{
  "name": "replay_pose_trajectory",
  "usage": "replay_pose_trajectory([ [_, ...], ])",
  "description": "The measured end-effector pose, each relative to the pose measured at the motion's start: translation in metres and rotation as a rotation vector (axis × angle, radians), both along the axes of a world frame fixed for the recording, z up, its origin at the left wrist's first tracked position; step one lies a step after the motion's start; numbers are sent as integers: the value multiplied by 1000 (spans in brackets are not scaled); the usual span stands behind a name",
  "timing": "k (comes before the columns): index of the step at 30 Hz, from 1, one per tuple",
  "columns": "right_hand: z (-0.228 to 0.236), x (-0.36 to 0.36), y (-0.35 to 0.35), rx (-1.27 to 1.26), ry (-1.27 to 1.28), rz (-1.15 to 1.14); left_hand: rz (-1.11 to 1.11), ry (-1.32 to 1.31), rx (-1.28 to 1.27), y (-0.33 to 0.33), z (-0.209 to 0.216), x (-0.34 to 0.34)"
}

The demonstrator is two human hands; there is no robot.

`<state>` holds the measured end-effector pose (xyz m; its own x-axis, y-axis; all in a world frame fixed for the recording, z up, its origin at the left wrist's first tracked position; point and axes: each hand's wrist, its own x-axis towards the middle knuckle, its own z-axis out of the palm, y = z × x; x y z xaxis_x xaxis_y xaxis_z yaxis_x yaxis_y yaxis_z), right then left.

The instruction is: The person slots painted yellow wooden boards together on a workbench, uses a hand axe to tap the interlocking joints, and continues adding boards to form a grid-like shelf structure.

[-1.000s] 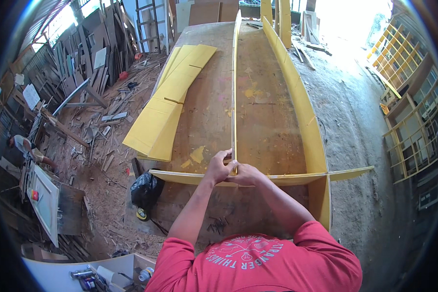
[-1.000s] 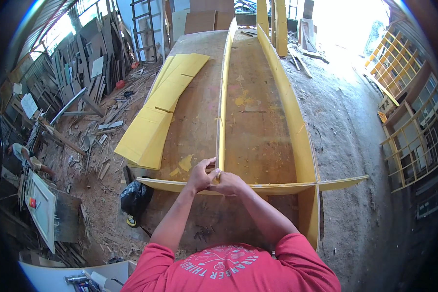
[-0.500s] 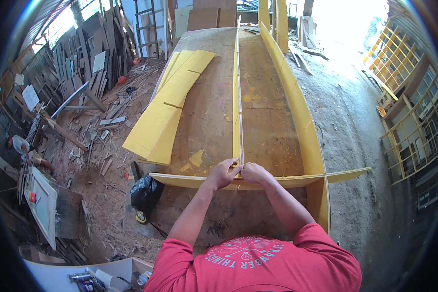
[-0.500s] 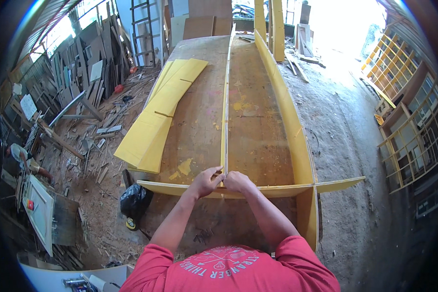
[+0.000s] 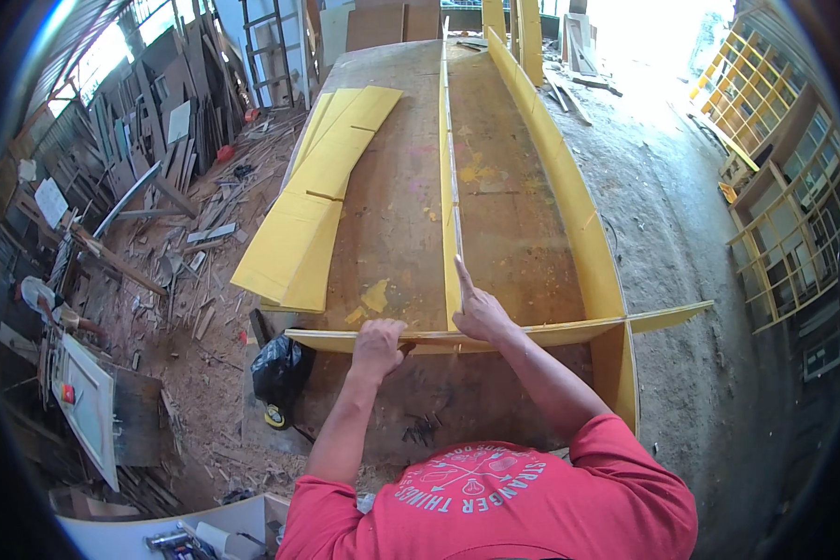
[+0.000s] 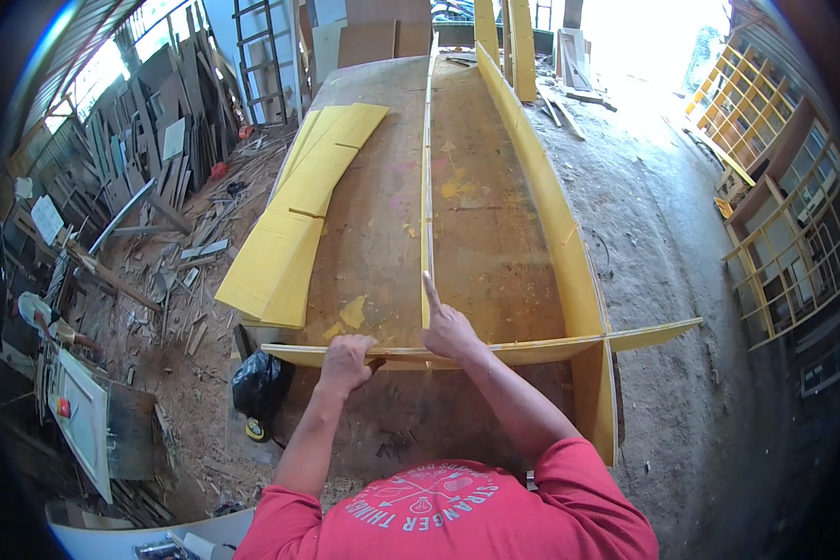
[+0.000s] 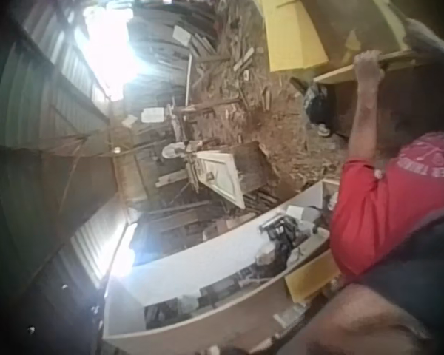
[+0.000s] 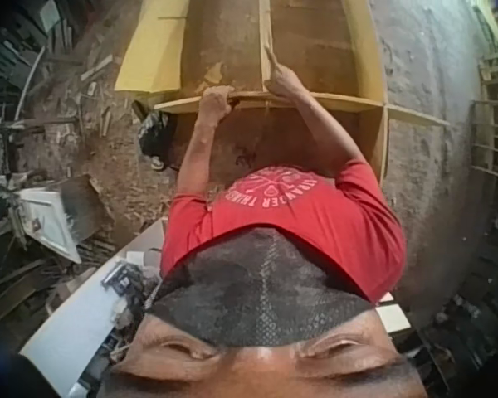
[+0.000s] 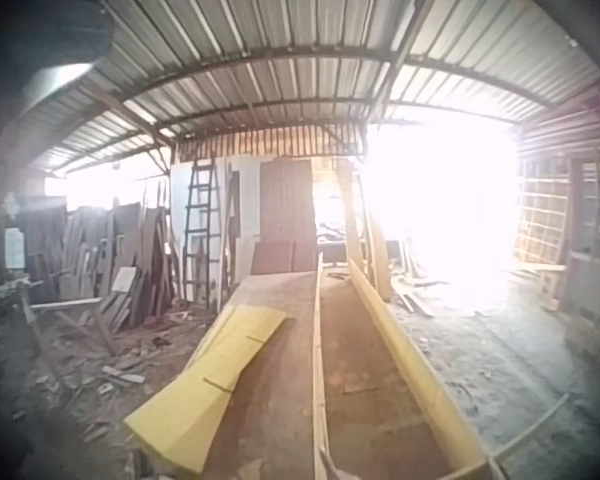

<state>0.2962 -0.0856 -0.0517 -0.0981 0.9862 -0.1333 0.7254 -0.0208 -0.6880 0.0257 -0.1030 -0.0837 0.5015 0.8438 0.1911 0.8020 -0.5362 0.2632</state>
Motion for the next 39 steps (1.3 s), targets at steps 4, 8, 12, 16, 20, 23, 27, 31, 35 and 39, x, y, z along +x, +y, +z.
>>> replay_pose_trajectory([
  [4, -20, 9, 7, 44, -132, 168, -18, -278, 311, -21, 25, 24],
  [8, -24, -3, 3, 51, -85, 176, 80, -375, 86, -78, -47, 42],
  [12, -16, -11, 7, -14, -62, 165, 426, -792, -447, -88, -138, 65],
  [16, 7, -10, -3, -14, -189, 189, 743, -1481, -851, -63, -168, 47],
  [20, 30, -14, -7, -49, -375, 238, 856, -1207, -499, -48, -183, 15],
  [23, 38, -10, -10, -69, -431, 328, 732, -1313, -605, -43, -170, 16],
  [27, 11, -8, -7, 58, -422, 367, 860, -1205, -475, -60, -153, 31],
  [31, 8, -12, -11, 31, -362, 368, 784, -954, -176, -76, -127, 34],
  [35, -1, -6, -3, -11, -350, 344, 463, -805, 229, -53, -36, 44],
  [39, 8, -6, -5, -60, -351, 330, 138, -709, 313, -2, 32, 54],
])
